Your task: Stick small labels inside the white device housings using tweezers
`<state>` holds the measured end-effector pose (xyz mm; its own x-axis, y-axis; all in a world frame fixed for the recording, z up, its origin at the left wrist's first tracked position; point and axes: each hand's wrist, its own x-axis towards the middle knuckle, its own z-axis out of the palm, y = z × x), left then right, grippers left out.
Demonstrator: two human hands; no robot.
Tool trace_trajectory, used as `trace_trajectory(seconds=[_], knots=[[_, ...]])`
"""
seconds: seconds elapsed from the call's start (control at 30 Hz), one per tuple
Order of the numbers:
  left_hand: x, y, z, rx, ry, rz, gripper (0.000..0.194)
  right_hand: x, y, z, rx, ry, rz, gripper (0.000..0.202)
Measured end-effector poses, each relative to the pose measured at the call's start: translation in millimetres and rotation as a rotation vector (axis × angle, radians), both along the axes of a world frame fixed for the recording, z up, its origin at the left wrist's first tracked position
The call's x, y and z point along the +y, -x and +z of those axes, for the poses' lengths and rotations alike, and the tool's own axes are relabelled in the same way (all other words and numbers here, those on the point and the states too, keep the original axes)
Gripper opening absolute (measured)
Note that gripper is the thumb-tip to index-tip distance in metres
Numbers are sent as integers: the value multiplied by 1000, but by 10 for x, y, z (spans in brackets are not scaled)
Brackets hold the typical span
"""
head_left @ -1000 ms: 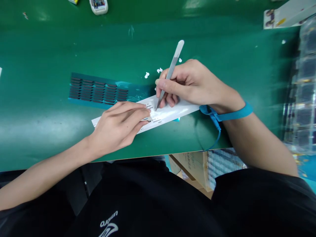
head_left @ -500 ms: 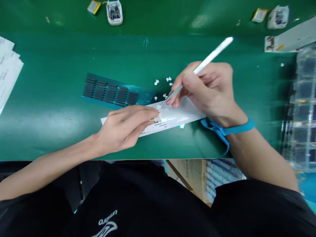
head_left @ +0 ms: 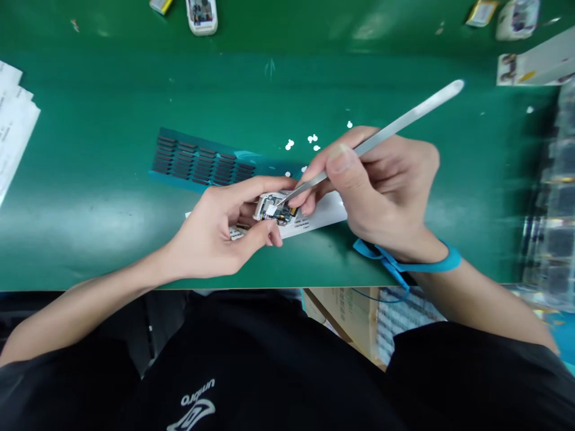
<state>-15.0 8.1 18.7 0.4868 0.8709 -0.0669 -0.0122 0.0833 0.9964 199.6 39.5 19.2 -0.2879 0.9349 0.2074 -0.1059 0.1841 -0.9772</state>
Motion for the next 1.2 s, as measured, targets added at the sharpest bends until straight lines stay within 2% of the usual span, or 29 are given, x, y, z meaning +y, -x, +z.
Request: trace_trajectory(seconds=[0.1, 0.3, 0.47, 0.83, 1.03, 1.2], knots=[[-27, -22, 15, -11, 46, 5, 46, 10, -16, -7, 2, 1, 30, 24], [-44, -31, 44, -34, 107, 27, 43, -10, 1, 27, -74, 80, -14, 26], [-56, -31, 42, -29, 130, 42, 45, -4, 8, 33, -58, 97, -6, 28], [-111, -31, -64, -80, 54, 15, 45, 20, 2, -33, 10, 28, 29, 27], [-118, -55, -8, -38, 110, 54, 40, -10, 19, -15, -28, 2, -11, 28], [-106, -90, 9, 6, 166, 99, 27, -37, 28, -27, -73, -54, -39, 29]])
